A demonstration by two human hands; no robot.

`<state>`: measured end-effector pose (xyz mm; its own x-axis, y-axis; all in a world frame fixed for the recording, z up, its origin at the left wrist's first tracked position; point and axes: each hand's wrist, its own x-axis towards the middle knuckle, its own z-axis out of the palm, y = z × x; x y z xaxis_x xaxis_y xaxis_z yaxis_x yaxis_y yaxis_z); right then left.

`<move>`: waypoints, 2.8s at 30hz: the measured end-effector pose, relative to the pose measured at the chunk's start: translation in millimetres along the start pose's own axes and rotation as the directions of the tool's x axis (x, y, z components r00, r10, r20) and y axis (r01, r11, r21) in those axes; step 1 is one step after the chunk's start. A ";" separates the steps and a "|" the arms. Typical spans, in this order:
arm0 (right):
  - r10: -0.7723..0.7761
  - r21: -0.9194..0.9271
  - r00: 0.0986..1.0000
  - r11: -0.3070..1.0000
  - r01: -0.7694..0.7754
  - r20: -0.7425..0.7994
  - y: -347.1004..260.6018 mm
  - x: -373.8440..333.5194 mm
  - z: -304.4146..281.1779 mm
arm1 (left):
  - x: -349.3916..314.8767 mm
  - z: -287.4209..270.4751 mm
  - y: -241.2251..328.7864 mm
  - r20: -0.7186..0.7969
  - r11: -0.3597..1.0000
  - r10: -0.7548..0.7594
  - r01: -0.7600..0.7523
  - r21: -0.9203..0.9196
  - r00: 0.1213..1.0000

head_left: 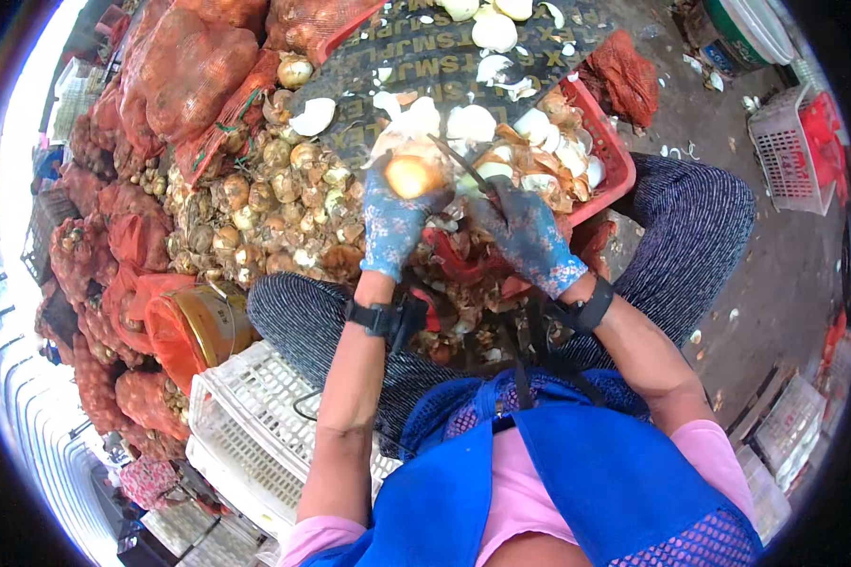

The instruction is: Peeling onions using a knife in a processing facility.

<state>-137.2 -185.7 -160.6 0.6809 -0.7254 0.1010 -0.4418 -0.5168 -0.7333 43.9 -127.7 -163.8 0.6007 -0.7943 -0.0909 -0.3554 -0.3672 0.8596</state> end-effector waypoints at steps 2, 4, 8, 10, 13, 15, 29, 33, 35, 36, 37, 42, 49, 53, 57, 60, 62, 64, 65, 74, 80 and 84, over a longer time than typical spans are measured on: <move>0.074 -0.013 0.997 0.997 -0.074 0.004 -5.6 -4.4 1.1 | -6.6 0.6 5.5 0.008 0.998 -0.031 0.030 0.049 0.999; -0.202 -0.306 0.979 0.931 0.200 0.025 0.4 -8.0 9.3 | -7.9 3.1 11.4 0.035 0.989 -0.136 0.138 -0.062 0.990; -0.027 0.043 0.997 0.999 0.030 -0.070 -5.0 -4.4 13.3 | -0.6 8.8 3.4 0.047 0.989 -0.117 0.120 -0.082 0.992; -0.023 -0.018 0.998 1.000 0.022 -0.057 -5.8 -4.6 12.0 | 2.0 13.5 -5.3 0.068 0.982 -0.100 0.110 -0.156 0.993; 0.000 -0.106 1.000 0.994 0.000 0.000 -9.3 -2.5 7.5 | 3.2 16.0 -9.2 0.035 0.987 -0.013 0.019 -0.160 0.999; 0.017 -0.137 0.999 0.991 -0.010 0.048 -12.4 1.5 3.3 | 4.2 15.8 -11.7 0.062 0.974 -0.040 0.053 -0.222 0.997; 0.048 -0.245 0.987 0.970 -0.008 0.156 10.6 34.8 29.5 | 11.8 9.5 -18.3 0.118 0.980 0.012 0.012 -0.199 0.993; 0.011 -0.261 0.993 0.965 0.020 0.117 36.2 34.8 41.7 | 0.2 6.7 4.5 0.088 0.974 0.200 -0.188 -0.127 0.976; 0.003 -0.226 0.993 0.974 0.023 0.114 35.3 38.0 42.3 | -15.3 5.4 -2.6 0.133 0.970 0.067 -0.033 -0.243 0.989; -0.007 -0.227 0.994 0.973 0.031 0.106 35.4 39.1 41.0 | -21.0 5.2 -5.1 0.145 0.939 0.026 0.026 -0.344 0.989; 0.012 -0.152 0.994 0.988 0.005 0.110 41.2 38.3 41.4 | -24.0 2.3 4.7 0.146 0.939 0.038 0.015 -0.344 0.989; 0.145 -0.141 0.980 0.982 -0.126 0.133 25.7 35.1 31.8 | -28.6 -27.8 45.2 0.180 0.541 0.032 0.135 -0.830 0.983; 0.402 0.076 0.893 0.903 -0.424 0.202 18.0 40.8 21.5 | -39.9 -45.1 67.6 0.049 0.573 0.104 -0.020 -0.819 0.993; 0.362 0.349 0.915 0.847 -0.402 0.176 42.4 35.2 34.8 | -46.7 -56.1 57.9 -0.019 0.505 0.009 -0.021 -0.863 1.000; 0.454 0.732 0.823 0.421 -0.536 0.341 -10.8 19.8 14.7 | -61.5 -66.0 47.1 -0.058 0.487 -0.066 -0.018 -0.873 0.996; 0.339 0.794 0.803 0.207 -0.571 0.490 -37.0 12.0 -9.5 | -73.8 -63.5 69.9 -0.068 0.551 -0.040 -0.035 -0.834 0.997; 0.316 0.825 0.793 0.053 -0.563 0.521 -56.7 0.9 -13.4 | -80.2 -60.6 79.2 -0.007 0.476 0.010 -0.011 -0.880 1.000; 0.283 0.826 0.779 -0.105 -0.554 0.559 -69.3 -5.4 -22.4 | -85.4 -52.9 82.5 -0.056 0.687 0.068 -0.088 -0.722 0.996; 0.282 0.779 0.727 -0.175 -0.602 0.626 -74.8 -8.1 -29.7 | -79.1 -51.0 73.5 -0.061 0.778 0.175 -0.176 -0.604 0.983; 0.217 0.920 0.955 0.292 -0.262 0.203 -83.2 -7.9 -72.6 | -86.1 -57.9 110.8 0.231 0.800 0.141 0.027 -0.599 0.963; 0.037 0.736 0.998 0.677 0.013 -0.051 -88.0 -5.8 -66.3 | -90.9 -51.8 109.4 0.216 0.539 0.030 0.166 -0.826 0.976; -0.051 0.510 0.995 0.855 0.087 -0.084 -95.3 -13.7 -77.7 | -95.0 -58.1 88.6 0.243 0.251 -0.040 0.245 -0.936 0.969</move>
<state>-149.8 -161.8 -40.0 0.6511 -0.7335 0.1948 -0.0204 -0.2734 -0.9617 -3.1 -56.6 -49.8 0.4224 -0.8727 -0.2450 0.7285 0.1660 0.6646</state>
